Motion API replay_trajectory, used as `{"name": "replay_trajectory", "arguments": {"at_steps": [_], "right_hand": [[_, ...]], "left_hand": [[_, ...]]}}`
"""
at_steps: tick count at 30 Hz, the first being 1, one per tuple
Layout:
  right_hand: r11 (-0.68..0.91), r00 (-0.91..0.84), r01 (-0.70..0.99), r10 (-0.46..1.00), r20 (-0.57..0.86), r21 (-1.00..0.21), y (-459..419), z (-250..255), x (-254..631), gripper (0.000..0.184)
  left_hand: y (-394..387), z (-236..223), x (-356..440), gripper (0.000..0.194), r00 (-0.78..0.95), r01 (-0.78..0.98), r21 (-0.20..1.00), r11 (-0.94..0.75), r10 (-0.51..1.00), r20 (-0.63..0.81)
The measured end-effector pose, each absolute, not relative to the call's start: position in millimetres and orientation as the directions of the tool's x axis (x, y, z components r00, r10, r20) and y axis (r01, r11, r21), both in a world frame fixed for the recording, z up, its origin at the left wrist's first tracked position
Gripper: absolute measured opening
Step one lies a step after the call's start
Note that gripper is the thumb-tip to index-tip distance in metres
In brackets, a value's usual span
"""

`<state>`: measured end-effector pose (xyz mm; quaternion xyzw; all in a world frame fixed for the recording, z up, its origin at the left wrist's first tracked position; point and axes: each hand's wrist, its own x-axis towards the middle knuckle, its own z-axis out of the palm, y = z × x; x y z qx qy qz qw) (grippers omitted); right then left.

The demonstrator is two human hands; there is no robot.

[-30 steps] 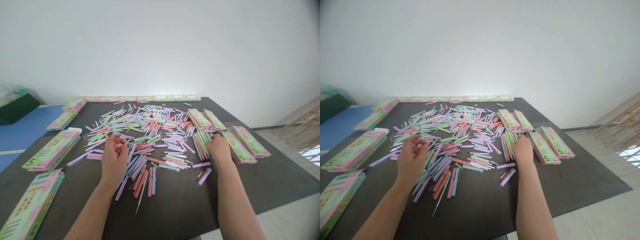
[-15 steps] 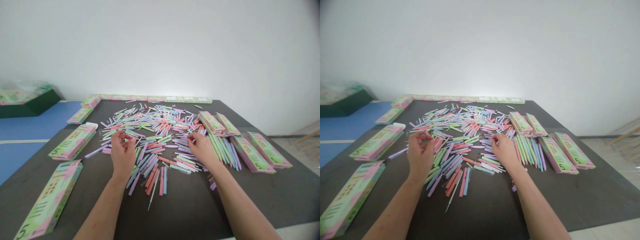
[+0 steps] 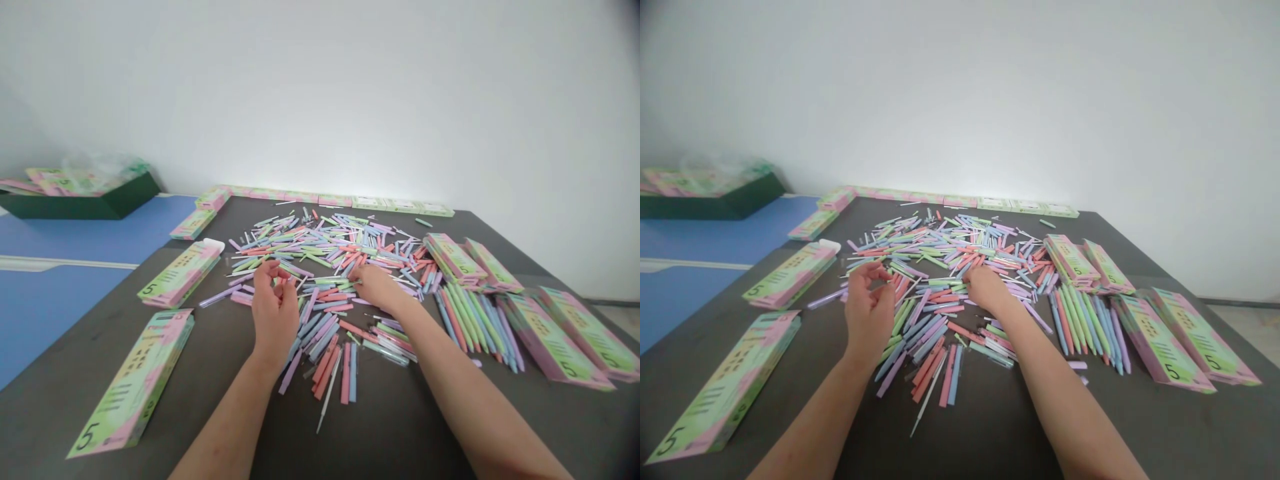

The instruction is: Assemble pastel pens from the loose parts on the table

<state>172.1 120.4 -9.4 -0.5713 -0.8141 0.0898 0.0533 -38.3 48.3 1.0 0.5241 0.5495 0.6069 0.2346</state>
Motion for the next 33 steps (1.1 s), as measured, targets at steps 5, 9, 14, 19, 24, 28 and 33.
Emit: {"name": "replay_trajectory", "arguments": {"at_steps": [5, 9, 14, 19, 24, 28, 33], "right_hand": [[0.369, -0.389, 0.904, 0.919, -0.059, -0.217, 125, -13, 178, 0.024], [0.367, -0.396, 0.893, 0.916, -0.067, -0.260, 123, -13, 184, 0.018], [0.357, -0.405, 0.862, 0.912, -0.067, -0.359, 121, -10, 189, 0.012], [0.201, -0.415, 0.619, 0.905, -0.099, -0.760, 114, 8, 186, 0.020], [-0.009, -0.545, 0.136, 0.834, -0.082, -0.991, 99, 24, 179, 0.024], [-0.068, -0.667, 0.009, 0.743, -0.057, -0.998, 88, 33, 174, 0.028], [0.028, -0.766, 0.047, 0.642, -0.019, -0.998, 78, 44, 163, 0.026]], "left_hand": [[48, -1, -38, 0.033, -0.340, 0.272, 0.911, -0.312, 0.854, 0.394], [46, -3, -37, 0.035, -0.333, 0.258, 0.916, -0.306, 0.862, 0.381], [47, -5, -36, 0.033, -0.330, 0.234, 0.929, -0.285, 0.876, 0.352], [48, -6, -35, 0.031, -0.316, 0.218, 0.942, -0.255, 0.895, 0.315], [48, -7, -32, 0.030, -0.158, 0.146, 0.963, -0.226, 0.956, 0.248], [46, -6, -26, 0.041, 0.017, -0.002, 0.980, -0.200, 0.980, 0.200], [40, 3, -19, 0.034, 0.108, -0.123, 0.974, -0.192, 0.973, 0.206]]}}
